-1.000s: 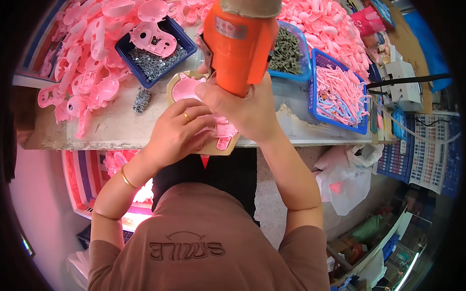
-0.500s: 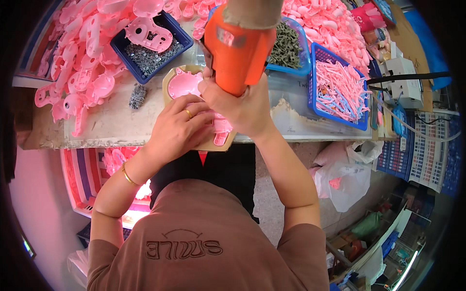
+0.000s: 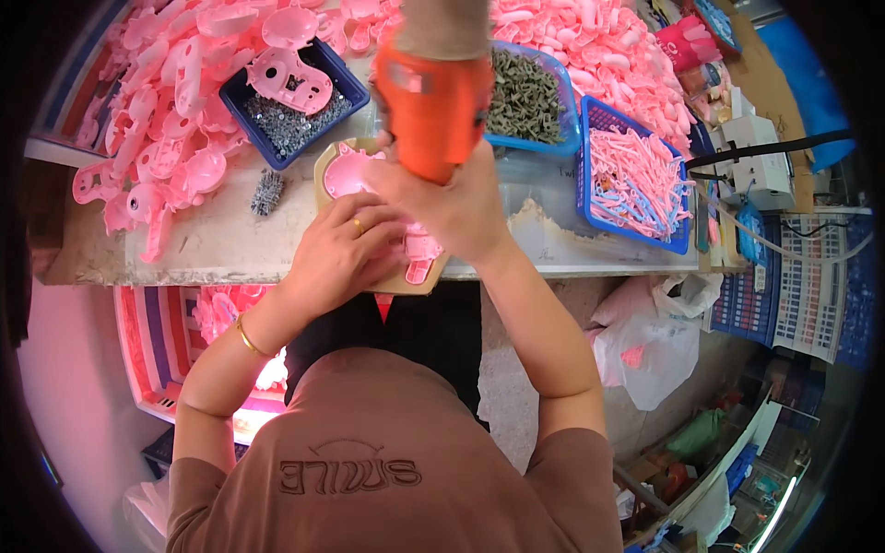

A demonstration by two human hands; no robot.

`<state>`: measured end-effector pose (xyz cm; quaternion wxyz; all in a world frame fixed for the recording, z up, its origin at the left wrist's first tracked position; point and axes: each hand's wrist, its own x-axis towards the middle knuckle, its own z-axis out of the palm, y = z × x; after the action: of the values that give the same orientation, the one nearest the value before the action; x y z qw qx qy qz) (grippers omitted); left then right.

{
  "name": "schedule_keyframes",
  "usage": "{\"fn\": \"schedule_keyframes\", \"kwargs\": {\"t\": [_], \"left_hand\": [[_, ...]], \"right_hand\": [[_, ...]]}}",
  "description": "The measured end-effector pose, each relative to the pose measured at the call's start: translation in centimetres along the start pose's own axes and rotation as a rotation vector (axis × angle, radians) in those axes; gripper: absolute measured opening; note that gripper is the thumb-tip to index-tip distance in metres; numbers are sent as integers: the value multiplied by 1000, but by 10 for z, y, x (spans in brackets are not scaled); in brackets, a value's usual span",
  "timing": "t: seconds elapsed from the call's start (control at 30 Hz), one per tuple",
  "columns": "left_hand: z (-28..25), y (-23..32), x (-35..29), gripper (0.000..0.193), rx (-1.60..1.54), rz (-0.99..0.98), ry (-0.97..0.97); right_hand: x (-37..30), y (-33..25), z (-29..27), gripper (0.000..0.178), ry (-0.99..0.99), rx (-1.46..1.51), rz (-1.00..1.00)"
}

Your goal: Assembling pink plastic toy components by hand and using a pneumatic assembly tool.

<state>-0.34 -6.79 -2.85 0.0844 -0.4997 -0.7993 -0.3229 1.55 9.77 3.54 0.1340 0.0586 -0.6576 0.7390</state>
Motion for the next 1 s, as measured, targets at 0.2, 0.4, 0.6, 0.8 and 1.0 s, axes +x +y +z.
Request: {"fn": "schedule_keyframes", "kwargs": {"t": [0.2,0.4,0.6,0.8,1.0], "left_hand": [[-6,0,-5,20,-23,4,84],[-15,-5,-23,17,-54,-60,142],[-17,-10,-29,26,-61,-164,173],[-21,-16,-36,34,-45,-193,152],[-15,-11,-46,38,10,-75,76]], "right_hand": [[38,-25,37,45,-187,-55,-189],[41,-62,11,35,-182,-627,-608],[86,-113,0,29,325,-441,-600],[155,-111,-9,41,22,-313,-568],[113,-129,33,53,-86,-421,-274]]}}
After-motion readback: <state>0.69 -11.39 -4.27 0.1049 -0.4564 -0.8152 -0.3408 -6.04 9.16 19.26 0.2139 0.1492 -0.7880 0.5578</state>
